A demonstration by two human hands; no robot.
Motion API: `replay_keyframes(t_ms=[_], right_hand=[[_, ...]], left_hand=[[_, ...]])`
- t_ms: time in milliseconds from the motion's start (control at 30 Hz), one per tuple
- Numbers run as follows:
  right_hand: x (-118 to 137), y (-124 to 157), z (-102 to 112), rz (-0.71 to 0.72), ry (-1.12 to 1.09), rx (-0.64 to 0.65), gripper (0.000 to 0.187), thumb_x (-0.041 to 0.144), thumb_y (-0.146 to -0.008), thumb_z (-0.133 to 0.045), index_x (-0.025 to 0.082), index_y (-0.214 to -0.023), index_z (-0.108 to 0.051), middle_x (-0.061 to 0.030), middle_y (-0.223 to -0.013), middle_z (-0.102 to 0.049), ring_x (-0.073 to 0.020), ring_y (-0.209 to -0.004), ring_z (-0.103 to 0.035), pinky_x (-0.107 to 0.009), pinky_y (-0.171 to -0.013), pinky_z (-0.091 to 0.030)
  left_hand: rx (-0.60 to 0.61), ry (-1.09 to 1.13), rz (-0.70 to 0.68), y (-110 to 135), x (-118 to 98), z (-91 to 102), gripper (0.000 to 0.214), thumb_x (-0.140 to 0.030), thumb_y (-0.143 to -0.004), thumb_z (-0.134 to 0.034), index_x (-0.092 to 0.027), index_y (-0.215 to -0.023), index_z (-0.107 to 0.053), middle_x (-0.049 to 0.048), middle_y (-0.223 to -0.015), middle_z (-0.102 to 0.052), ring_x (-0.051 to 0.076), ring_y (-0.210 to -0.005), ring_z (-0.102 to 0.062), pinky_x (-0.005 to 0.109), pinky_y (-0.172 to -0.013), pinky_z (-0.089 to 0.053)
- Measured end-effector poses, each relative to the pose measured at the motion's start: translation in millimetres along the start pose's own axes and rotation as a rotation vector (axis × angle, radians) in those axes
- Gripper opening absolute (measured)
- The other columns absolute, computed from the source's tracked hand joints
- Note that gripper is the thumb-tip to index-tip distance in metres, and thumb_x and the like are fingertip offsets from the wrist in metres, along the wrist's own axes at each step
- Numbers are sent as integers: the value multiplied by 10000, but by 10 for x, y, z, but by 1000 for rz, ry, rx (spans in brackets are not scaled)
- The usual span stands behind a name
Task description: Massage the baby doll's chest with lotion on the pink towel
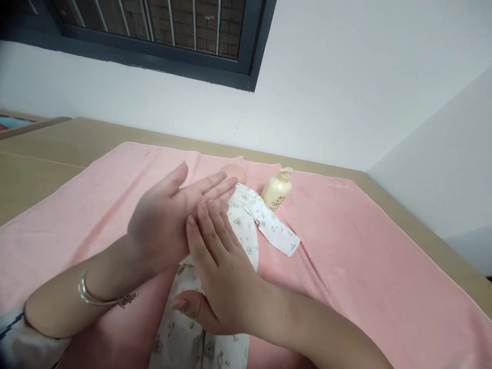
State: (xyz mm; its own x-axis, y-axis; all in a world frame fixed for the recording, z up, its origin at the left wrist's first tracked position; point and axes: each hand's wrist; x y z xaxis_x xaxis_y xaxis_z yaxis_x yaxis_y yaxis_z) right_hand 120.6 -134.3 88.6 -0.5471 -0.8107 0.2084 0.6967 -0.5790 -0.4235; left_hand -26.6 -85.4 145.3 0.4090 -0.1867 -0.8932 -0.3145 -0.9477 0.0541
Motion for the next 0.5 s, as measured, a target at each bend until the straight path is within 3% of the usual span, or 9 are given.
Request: replay_keyframes(t_ms=[133, 233, 367, 500], right_hand=[[-5, 39, 87, -24, 13, -53, 922, 645, -952, -430, 192, -1630, 0, -109, -1682, -171, -397, -1544, -43, -672, -1230, -204], [-42, 25, 75, -35, 55, -114, 896, 655, -936, -462, 223, -1631, -96, -93, -1672, -215, -424, -1539, -52, -716, -1219, -145], [-29, 12, -3, -6, 93, -116, 901, 691, -918, -463, 235, -1626, -140, -101, -1652, -273, -416, -1539, -66, -716, -1221, -95], [68, 42, 2, 148, 56, -120, 1027, 679, -916, -494, 159, -1623, 39, -129, -1632, -311, -354, -1542, -132, -615, -1252, -179]], left_hand=[[126, 142, 213, 181, 109, -136, 705, -666, -979, -202, -220, -1409, -536, 114, -1399, -607, 344, -1472, -384, 542, -1162, -411], [187, 235, 305, 265, 73, -156, 687, -661, -986, -212, -224, -1401, -541, 105, -1360, -636, 334, -1441, -436, 543, -1177, -401], [164, 233, 278, 286, -82, -99, 727, -660, -997, -132, -215, -1412, -530, 99, -1350, -648, 309, -1457, -419, 542, -1198, -363], [122, 212, 159, 281, -90, -62, 772, -666, -992, -71, -218, -1454, -498, 87, -1370, -644, 282, -1495, -351, 512, -1217, -336]])
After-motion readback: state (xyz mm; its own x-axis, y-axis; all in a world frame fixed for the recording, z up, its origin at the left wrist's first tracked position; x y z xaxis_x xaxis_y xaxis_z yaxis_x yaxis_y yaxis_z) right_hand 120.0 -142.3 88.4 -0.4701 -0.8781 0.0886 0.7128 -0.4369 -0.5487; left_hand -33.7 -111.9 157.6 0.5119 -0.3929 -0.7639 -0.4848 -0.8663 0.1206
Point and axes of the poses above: each hand's wrist, its own y-axis away from the middle knuckle, its own z-axis out of the back of the hand, x = y × z
